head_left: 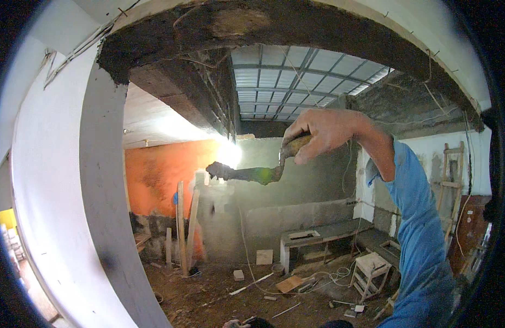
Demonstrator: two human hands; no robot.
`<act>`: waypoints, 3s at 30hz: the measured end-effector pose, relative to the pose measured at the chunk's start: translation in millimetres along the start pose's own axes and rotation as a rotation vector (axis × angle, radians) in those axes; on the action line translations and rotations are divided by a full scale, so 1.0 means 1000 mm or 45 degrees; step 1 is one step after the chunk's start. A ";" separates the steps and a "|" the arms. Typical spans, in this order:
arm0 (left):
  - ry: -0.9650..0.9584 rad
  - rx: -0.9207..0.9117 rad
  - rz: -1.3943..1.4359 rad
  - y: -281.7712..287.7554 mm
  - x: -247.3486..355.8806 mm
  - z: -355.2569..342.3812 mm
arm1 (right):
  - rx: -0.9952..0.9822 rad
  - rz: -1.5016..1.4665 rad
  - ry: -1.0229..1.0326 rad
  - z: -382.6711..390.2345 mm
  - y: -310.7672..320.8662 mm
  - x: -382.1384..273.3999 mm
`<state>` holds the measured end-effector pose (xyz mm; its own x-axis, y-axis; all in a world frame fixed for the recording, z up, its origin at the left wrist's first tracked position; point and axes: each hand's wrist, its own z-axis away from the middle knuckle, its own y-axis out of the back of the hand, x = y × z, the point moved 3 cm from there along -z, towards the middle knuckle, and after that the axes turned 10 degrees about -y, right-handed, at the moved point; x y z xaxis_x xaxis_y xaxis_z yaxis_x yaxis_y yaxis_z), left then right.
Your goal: The person scoops wet plaster from a bucket with a trowel and applies it to the ceiling, smoothing the surface repeatedly. The person works in a construction area with exposed ceiling beams and scattered materials.
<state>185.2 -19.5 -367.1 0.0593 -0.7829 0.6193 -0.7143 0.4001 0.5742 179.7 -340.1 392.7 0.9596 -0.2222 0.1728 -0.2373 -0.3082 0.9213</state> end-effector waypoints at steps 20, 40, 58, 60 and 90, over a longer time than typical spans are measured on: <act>0.075 -0.324 0.166 0.032 0.043 0.014 | 0.815 0.654 -0.439 0.033 -0.009 0.029; 0.086 -0.410 0.204 0.017 0.085 -0.001 | 1.086 1.387 -0.493 -0.017 0.111 -0.042; 0.077 -0.517 0.151 0.037 0.101 0.008 | 1.175 1.225 -0.398 -0.019 0.083 -0.025; 0.058 -0.524 0.134 0.043 0.108 0.007 | 1.145 1.205 -0.364 -0.032 0.091 -0.024; 0.064 -0.481 0.356 0.034 0.105 0.005 | 1.163 1.201 -0.654 0.019 0.095 0.001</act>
<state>163.1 -90.7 -285.3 -0.0588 -0.6001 0.7978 -0.4046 0.7449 0.5305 154.7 -387.6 473.9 0.2730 -0.9256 0.2620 -0.9541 -0.2954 -0.0497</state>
